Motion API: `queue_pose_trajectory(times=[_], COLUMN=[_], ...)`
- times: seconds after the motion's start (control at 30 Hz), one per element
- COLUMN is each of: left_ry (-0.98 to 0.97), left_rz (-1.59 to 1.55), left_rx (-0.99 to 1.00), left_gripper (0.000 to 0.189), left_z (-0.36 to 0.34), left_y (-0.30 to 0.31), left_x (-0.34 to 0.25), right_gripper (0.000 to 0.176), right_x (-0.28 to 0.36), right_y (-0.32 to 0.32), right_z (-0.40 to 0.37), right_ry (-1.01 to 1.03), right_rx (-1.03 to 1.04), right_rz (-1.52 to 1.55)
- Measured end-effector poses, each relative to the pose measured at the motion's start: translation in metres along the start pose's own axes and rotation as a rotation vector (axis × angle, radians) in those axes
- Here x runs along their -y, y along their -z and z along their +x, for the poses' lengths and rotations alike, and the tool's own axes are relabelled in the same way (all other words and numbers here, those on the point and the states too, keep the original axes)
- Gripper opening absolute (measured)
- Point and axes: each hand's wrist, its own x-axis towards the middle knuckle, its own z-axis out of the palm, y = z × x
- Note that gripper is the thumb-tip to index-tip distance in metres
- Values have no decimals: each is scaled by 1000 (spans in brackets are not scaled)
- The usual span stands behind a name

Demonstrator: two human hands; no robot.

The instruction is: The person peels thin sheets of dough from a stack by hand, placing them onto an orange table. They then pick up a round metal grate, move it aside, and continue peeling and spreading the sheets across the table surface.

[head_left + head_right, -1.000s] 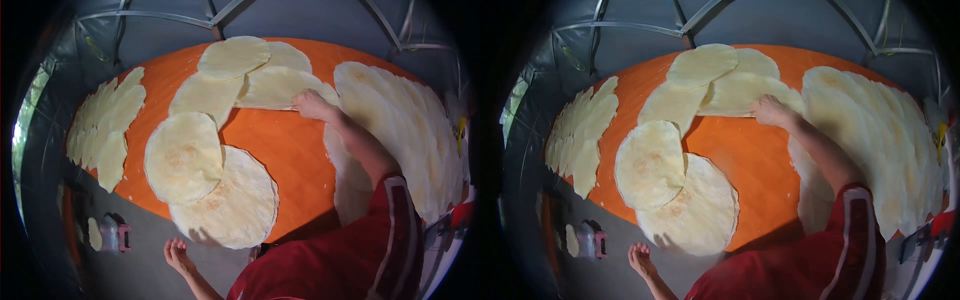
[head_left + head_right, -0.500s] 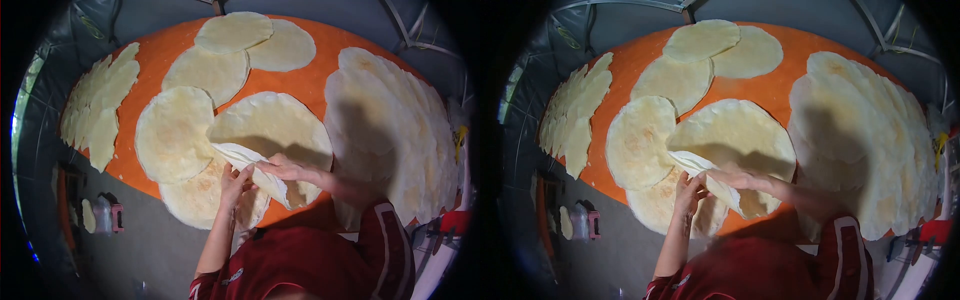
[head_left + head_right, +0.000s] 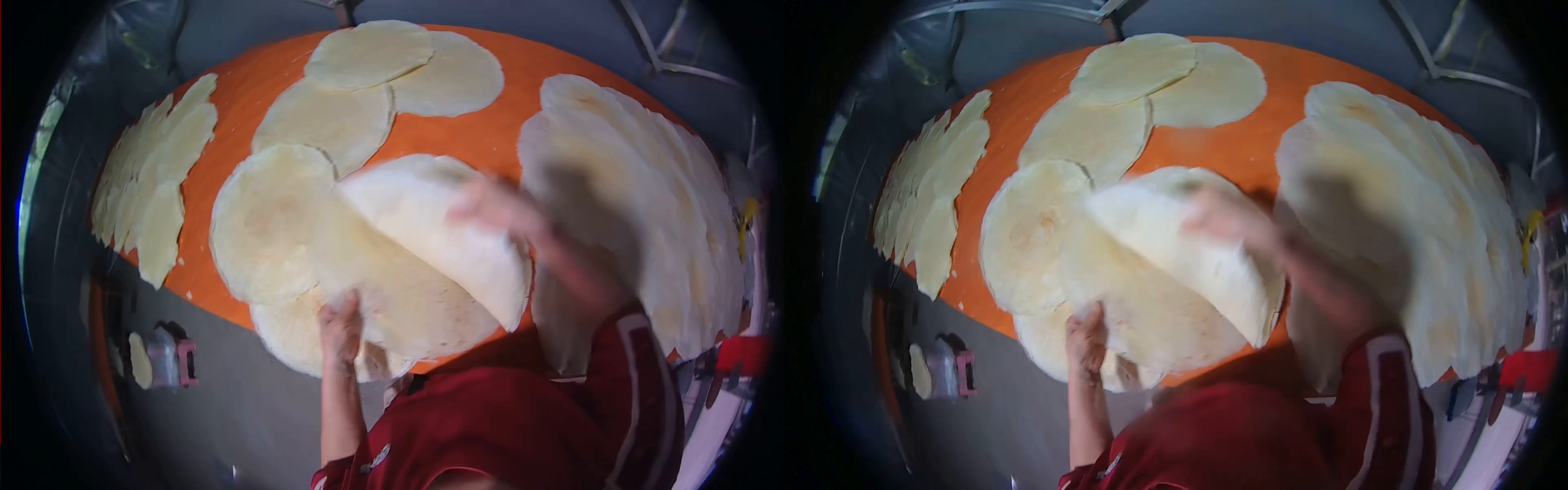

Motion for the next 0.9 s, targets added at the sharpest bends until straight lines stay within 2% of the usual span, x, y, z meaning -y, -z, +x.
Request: queue_pose_trajectory(times=[0.03,0.1,0.13,0.2,0.23,0.3,0.33,0.37,0.4,0.43,0.47,0.53,0.6,0.67,0.7,0.73,0.77,0.8,0.83,0.87,0.9], left_ry=[-38,-110,-93,-82,-47,-8,109,229,262,265,261,256,186,164,146,122,113,52,-9,-128,-200], left_rz=[-10,1,-26,-53,-22,11,-140,-292,-403,-399,-429,-453,-444,-456,-471,-394,-399,-310,-222,-114,86], left_rx=[-17,-44,-51,-50,-28,3,-4,-13,35,42,100,156,253,276,304,281,271,189,100,28,-196], left_gripper=[22,21,21,21,24,28,36,45,58,58,59,60,57,58,58,56,56,55,53,49,48], left_z=[-1,1,-1,-4,-4,-6,-16,-24,-27,-32,-38,-39,-36,-31,-30,-30,-32,-35,-39,-37,-37], left_y=[12,45,57,88,109,106,84,67,60,52,45,40,37,39,39,35,31,29,31,47,62], left_x=[-5,-12,-16,-19,-13,-14,-21,-25,-24,-26,-29,-31,-31,-27,-27,-29,-30,-29,-29,-25,-22], right_gripper=[22,24,24,36,36,48,55,46,37,37,36,35,35,35,35,35,34,26,17,15,17], right_x=[-28,-34,-40,-78,-88,-102,-69,-76,-115,-88,-45,19,68,92,92,88,102,75,82,59,36], right_y=[43,128,164,219,229,238,217,191,159,116,65,-29,-112,-166,-175,-177,-148,-156,-114,-84,-55], right_z=[7,-6,-13,-30,-35,-44,-42,-30,-12,-8,-5,-8,-21,-23,-15,-2,-3,20,14,10,6], right_ry=[-18,-157,-334,-419,-420,-757,-853,-579,-291,-159,-151,-41,114,183,128,-29,21,-85,-190,6,207], right_rx=[-63,-340,-396,-511,-521,-664,-710,-883,-1039,-828,-570,-175,8,92,177,351,234,224,169,78,-5], right_rz=[-12,-136,-217,-281,-283,-775,-795,-878,-948,-729,-448,-134,60,241,429,762,881,501,635,694,744])
